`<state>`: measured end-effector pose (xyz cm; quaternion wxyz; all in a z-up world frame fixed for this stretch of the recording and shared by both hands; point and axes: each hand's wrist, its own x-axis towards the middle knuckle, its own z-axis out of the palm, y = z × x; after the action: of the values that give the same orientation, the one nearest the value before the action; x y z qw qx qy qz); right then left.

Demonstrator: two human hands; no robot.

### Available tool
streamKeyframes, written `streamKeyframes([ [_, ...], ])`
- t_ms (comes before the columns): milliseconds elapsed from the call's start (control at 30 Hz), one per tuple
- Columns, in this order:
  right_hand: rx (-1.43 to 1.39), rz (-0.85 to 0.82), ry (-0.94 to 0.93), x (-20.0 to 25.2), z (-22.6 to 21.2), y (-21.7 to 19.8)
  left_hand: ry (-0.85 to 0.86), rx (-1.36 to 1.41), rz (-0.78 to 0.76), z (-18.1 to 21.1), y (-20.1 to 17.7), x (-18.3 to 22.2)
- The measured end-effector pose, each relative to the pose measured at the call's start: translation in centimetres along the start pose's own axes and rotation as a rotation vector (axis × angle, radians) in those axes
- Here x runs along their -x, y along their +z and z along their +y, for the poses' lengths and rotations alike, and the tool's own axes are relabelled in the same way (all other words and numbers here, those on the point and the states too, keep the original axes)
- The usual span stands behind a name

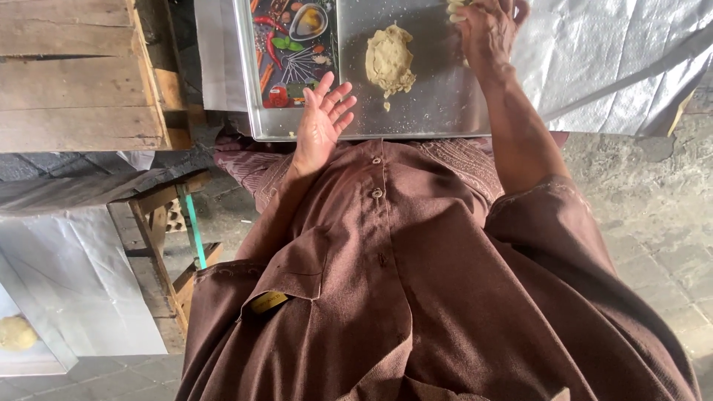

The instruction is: The person is manually forming small dough balls by pinching pieces from a larger dough mass, rolling them between their palms, and arranging them in rows on a tray.

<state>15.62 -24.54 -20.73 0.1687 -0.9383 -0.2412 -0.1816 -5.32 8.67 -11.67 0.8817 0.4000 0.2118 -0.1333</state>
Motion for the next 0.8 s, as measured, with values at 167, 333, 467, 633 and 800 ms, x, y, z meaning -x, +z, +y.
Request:
streamKeyframes([
  [167, -0.016, -0.064, 0.026, -0.1, -0.2, -0.3, -0.017, 0.008, 0.028, 0.0, -0.3, -0.4],
  [333, 0.022, -0.052, 0.029, 0.7, 1.1, 1.4, -0.026, 0.004, 0.03, -0.2, -0.5, -0.7],
  [467, 0.016, -0.042, 0.02, -0.1, -0.4, -0.2, -0.007, 0.004, 0.021, -0.4, -0.8, -0.8],
  [633, -0.144, -0.042, 0.035, -0.2, -3.9, -1.4, 0.102, -0.382, 0.036, 0.0, 1.0, -0.9],
  [800, -0.227, -0.324, -0.033, 1.0, -10.7, -3.1, 0.272, -0.871, -0.107, -1.4, 1.3, -2.7],
])
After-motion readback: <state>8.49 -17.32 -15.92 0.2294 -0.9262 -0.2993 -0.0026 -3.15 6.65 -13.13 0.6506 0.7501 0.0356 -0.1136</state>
